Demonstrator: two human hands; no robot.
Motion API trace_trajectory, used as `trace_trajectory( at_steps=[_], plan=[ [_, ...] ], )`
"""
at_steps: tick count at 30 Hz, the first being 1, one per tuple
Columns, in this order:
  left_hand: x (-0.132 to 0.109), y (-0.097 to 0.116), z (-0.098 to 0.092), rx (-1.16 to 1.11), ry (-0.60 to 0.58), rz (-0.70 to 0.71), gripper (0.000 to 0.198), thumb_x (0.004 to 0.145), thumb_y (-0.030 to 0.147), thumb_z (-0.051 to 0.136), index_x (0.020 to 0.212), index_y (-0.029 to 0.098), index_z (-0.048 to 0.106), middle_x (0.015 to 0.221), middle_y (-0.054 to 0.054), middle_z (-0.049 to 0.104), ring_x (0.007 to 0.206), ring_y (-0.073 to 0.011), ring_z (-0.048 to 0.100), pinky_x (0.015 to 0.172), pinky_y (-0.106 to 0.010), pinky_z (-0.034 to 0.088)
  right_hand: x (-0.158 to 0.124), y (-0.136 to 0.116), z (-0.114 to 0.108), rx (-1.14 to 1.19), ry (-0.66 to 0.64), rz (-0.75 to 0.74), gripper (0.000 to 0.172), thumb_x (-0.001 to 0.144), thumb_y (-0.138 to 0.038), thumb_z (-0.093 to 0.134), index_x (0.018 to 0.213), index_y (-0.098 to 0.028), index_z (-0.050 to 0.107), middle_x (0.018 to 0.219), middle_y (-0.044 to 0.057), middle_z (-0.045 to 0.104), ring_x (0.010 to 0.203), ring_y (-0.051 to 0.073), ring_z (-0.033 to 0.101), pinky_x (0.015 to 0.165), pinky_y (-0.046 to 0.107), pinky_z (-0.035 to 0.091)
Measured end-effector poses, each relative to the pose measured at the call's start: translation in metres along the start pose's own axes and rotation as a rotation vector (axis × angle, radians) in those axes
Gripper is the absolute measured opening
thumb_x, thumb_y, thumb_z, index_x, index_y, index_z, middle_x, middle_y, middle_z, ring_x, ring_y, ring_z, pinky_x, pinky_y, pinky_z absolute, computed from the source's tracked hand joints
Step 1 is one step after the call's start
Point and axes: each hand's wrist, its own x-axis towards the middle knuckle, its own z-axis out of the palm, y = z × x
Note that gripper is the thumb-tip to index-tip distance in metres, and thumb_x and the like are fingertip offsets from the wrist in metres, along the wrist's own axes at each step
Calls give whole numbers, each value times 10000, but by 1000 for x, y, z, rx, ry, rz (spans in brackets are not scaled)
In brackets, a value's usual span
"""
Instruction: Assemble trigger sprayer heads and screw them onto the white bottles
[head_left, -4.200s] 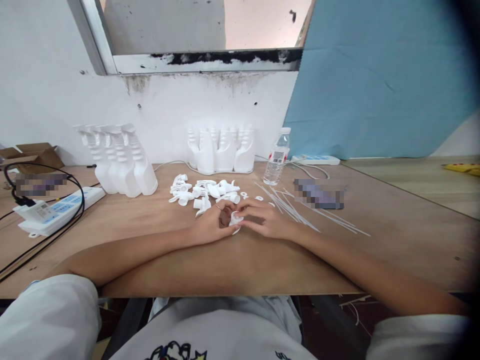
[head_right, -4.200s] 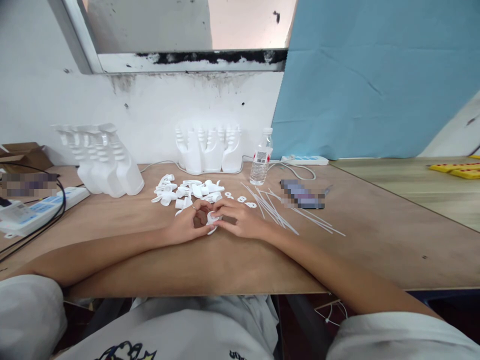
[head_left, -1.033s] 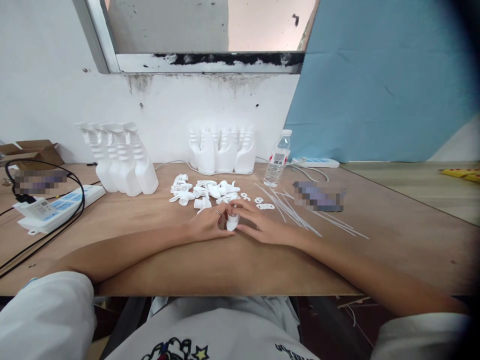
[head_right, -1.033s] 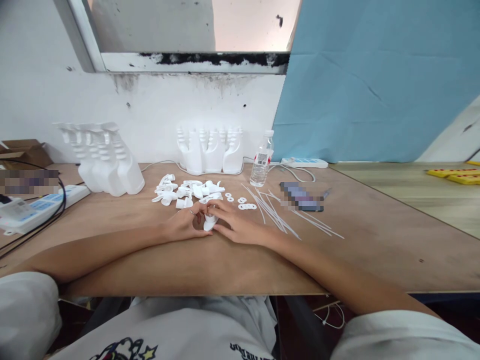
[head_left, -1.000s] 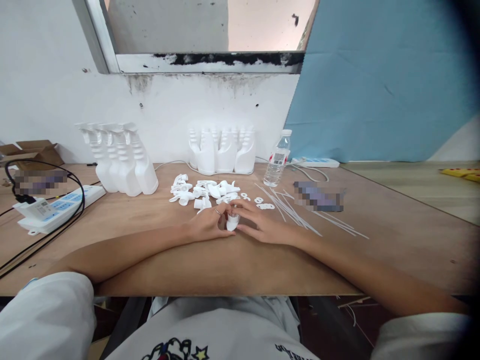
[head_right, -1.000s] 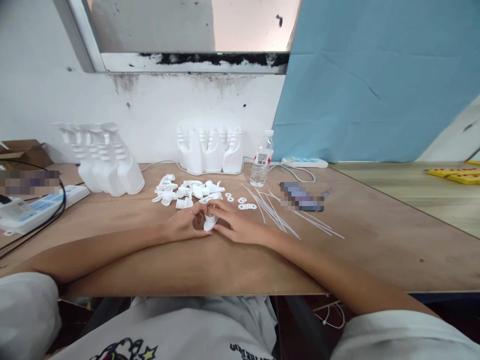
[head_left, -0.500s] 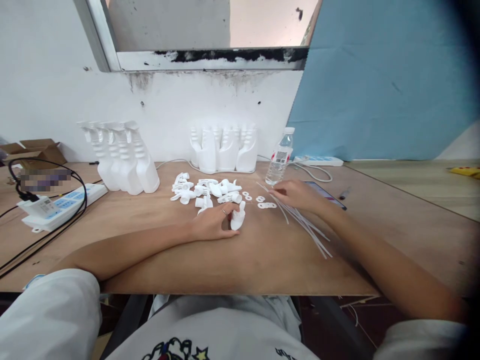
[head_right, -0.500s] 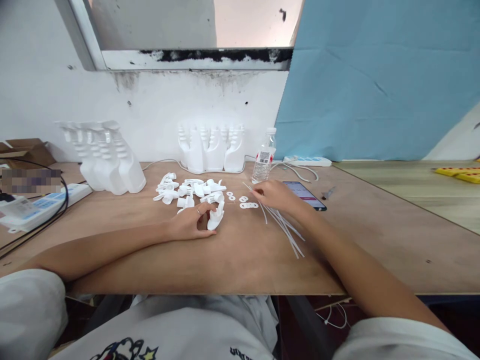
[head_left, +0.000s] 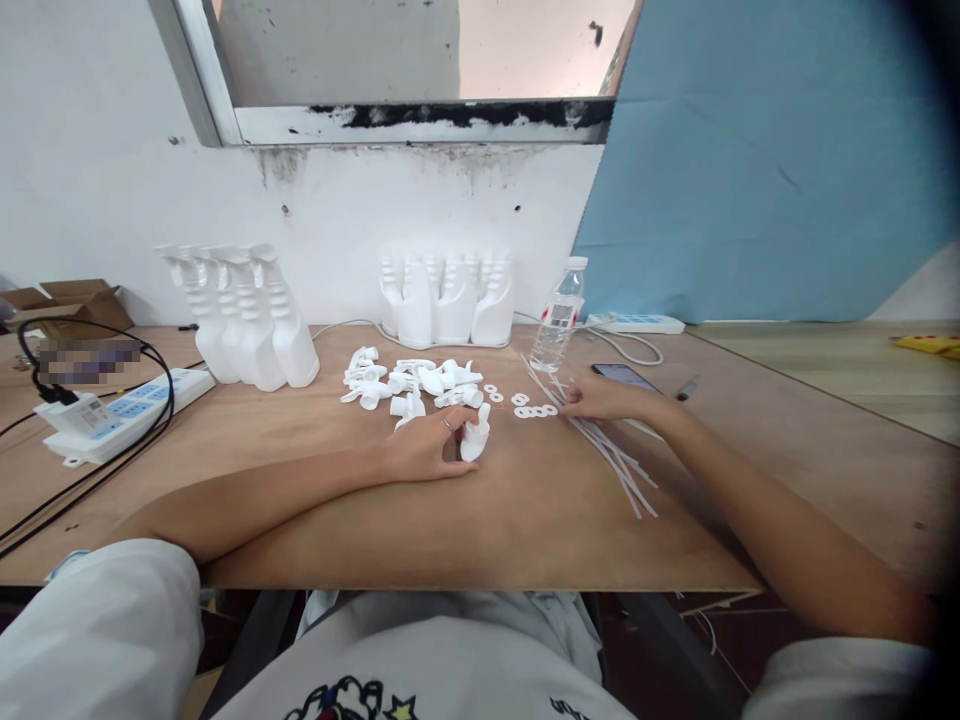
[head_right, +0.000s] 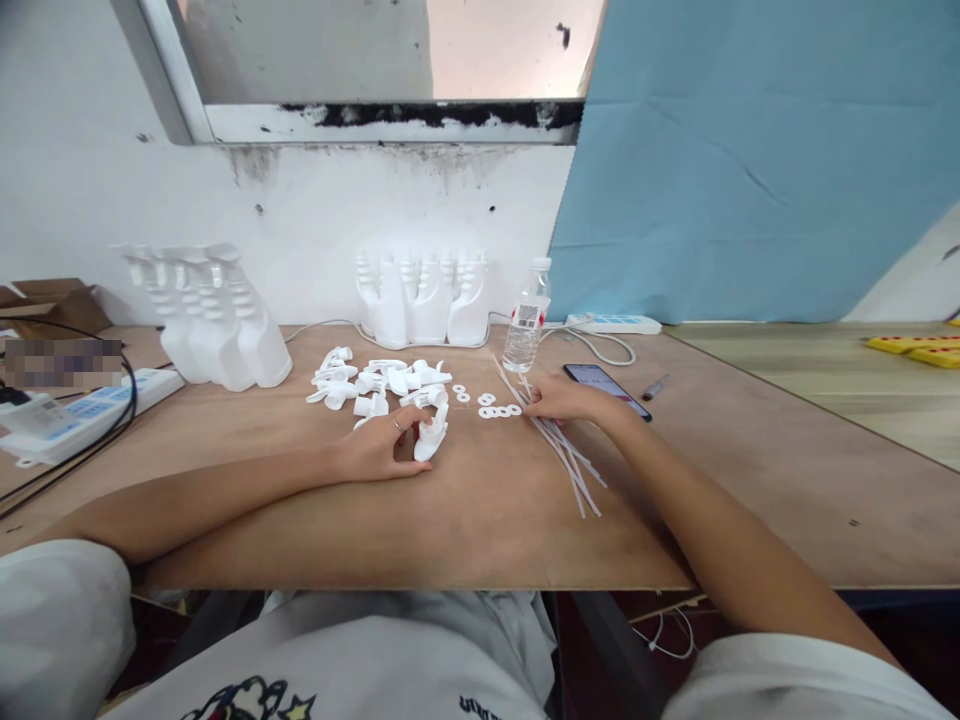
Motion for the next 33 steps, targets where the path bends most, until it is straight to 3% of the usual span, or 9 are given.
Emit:
trace_trajectory(
  at_steps=[5,12,15,17,20,22,25,33],
  plan=[
    [0,2,0,8,-10,-12,510,801,433,693,1201,227,455,1003,-33,634,848,-207,635,737,-308,481,2,-8,5,-159,128,22,254,752,-275,584,532,-185,496,501,22,522,522,154,511,503,264,304],
    [-1,1,0,11,-13,-30,554,798,454,692,1242,241,439,1069,-40,642,878,-215,638,757,-318,488,7,-5,7,-195,272,11,221,723,-275,590,542,-186,499,591,52,565,583,174,523,525,277,285],
    [0,1,0,8,-6,-28,549,796,447,695,1239,246,441,1107,-42,634,899,-219,638,764,-321,488,0,-13,0,-43,451,-14,190,747,-266,572,597,-192,483,585,33,565,563,162,517,531,272,299],
    [0,0,0,5,-7,-10,537,802,434,690,1238,241,443,1119,-47,624,901,-217,634,775,-327,489,-7,-23,-3,279,528,-114,144,766,-276,563,681,-200,475,583,3,564,490,138,494,500,265,312],
    [0,-1,1,-12,2,36,512,811,409,687,1230,235,450,1153,-60,601,921,-211,620,807,-332,489,-18,-42,-2,851,410,-393,191,769,-306,619,868,-215,482,698,-20,607,451,121,525,462,261,385],
    [1,-2,1,-35,9,63,496,814,384,687,1223,230,451,1160,-64,594,931,-206,613,817,-328,488,-24,-56,3,1062,342,-559,280,776,-328,681,972,-215,515,815,-4,624,536,127,590,523,283,471],
    [1,-1,1,-79,2,85,484,816,355,689,1216,220,452,1136,-64,598,912,-199,614,797,-321,491,-29,-74,15,1190,294,-678,283,815,-356,706,1006,-206,561,880,8,617,618,122,616,600,301,513],
    [1,-1,1,-104,5,84,496,811,347,703,1213,218,443,1124,-64,600,915,-205,618,785,-329,495,-30,-99,38,1265,206,-770,285,836,-418,715,936,-202,557,883,15,620,652,131,627,640,321,542]
  ],
)
